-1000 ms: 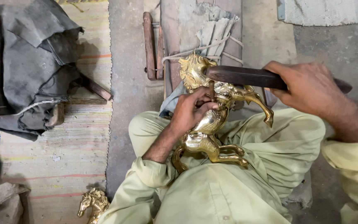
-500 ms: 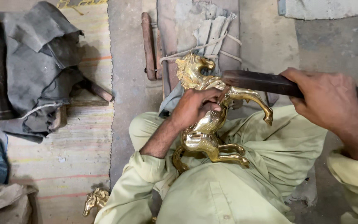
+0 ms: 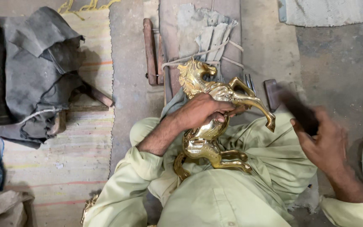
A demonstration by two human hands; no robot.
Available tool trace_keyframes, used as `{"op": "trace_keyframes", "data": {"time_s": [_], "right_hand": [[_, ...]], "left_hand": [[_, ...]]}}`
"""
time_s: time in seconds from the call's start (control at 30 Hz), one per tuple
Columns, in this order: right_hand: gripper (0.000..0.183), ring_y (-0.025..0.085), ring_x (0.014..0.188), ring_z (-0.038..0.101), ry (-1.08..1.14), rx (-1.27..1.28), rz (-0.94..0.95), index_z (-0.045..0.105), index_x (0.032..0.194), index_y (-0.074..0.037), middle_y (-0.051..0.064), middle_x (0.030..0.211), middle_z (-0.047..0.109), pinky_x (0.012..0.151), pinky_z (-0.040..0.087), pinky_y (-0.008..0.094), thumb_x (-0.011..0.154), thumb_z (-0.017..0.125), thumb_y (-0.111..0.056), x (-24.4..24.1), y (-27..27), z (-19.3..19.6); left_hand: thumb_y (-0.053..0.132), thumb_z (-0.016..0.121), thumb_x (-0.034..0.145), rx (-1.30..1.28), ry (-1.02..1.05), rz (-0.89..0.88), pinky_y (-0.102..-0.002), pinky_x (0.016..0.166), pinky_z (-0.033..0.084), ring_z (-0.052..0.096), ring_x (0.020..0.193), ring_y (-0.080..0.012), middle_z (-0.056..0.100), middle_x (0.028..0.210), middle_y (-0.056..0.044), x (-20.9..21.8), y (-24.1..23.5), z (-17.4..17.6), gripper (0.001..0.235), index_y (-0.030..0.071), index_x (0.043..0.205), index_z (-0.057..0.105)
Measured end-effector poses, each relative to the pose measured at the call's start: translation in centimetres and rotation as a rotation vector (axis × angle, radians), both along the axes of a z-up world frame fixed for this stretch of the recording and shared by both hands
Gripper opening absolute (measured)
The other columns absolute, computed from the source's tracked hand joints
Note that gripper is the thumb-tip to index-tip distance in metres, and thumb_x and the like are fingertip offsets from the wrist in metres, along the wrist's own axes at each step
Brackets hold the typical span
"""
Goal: The person sits cross-legged on the floor and uses a chisel and mallet to engrave a gold horse statue. They repeatedly strike the chisel with the mallet to create patterns on the horse's body, rotating the statue to access different areas.
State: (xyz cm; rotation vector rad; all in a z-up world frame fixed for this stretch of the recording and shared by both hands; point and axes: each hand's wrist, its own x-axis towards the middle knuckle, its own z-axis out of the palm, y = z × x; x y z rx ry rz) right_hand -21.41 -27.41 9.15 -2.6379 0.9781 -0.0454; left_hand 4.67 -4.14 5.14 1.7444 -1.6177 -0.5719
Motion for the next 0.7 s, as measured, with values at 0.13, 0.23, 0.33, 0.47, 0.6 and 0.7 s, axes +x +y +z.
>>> {"op": "trace_keyframes", "data": {"time_s": [0.13,0.23,0.33,0.47,0.6,0.7], "right_hand": [[0.049,0.032,0.079,0.073,0.082,-0.155,0.362,0.067,0.125,-0.017,0.01,0.092,0.075,0.071,0.056,0.045,0.077,0.077,-0.015,0.9,-0.2,0.3],[0.046,0.032,0.075,0.074,0.213,-0.151,0.373,0.067,0.122,-0.02,0.008,0.086,0.076,0.067,0.056,0.044,0.078,0.077,-0.018,2.0,-0.2,1.0],[0.041,0.031,0.07,0.074,0.238,-0.075,0.319,0.066,0.125,-0.02,0.01,0.08,0.074,0.069,0.056,0.044,0.086,0.078,-0.023,3.5,-0.2,1.5],[0.042,0.028,0.073,0.072,-0.109,-0.109,0.375,0.065,0.129,-0.014,0.011,0.089,0.073,0.072,0.056,0.041,0.089,0.076,-0.02,4.9,0.2,2.2],[0.035,0.025,0.065,0.068,-0.168,-0.087,0.29,0.062,0.126,-0.008,0.012,0.079,0.067,0.068,0.056,0.037,0.095,0.07,-0.021,6.1,0.3,3.9],[0.049,0.022,0.065,0.072,0.088,-0.549,0.563,0.071,0.124,-0.018,0.005,0.079,0.073,0.062,0.055,0.035,0.075,0.08,-0.02,6.1,0.0,6.0]], "left_hand": [[-0.005,0.069,0.081,-0.241,0.248,0.063,-0.035,0.086,0.064,0.08,0.1,-0.0228,0.079,0.108,-0.01,-0.6,2.1,-0.5,0.043,0.009,0.122,0.068],[0.007,0.08,0.09,-0.154,0.337,0.344,-0.034,0.081,0.062,0.082,0.094,-0.0225,0.08,0.1,-0.011,-1.2,3.1,-0.8,0.029,0.006,0.117,0.067],[0.011,0.08,0.09,-0.122,0.354,0.413,-0.036,0.08,0.062,0.081,0.095,-0.0243,0.079,0.098,-0.012,-2.1,3.8,-1.4,0.033,0.005,0.12,0.066],[0.011,0.08,0.089,-0.14,0.278,0.45,-0.038,0.077,0.061,0.079,0.092,-0.0272,0.078,0.1,-0.014,-2.3,4.0,-1.3,0.039,0.005,0.124,0.064],[0.013,0.08,0.091,-0.129,0.247,0.436,-0.038,0.078,0.062,0.08,0.091,-0.0268,0.078,0.102,-0.014,-2.6,3.7,-1.6,0.035,0.006,0.123,0.066],[0.01,0.079,0.089,-0.147,0.227,0.348,-0.038,0.08,0.062,0.08,0.092,-0.0246,0.078,0.104,-0.013,-2.4,3.4,-1.7,0.034,0.007,0.122,0.068]]}}
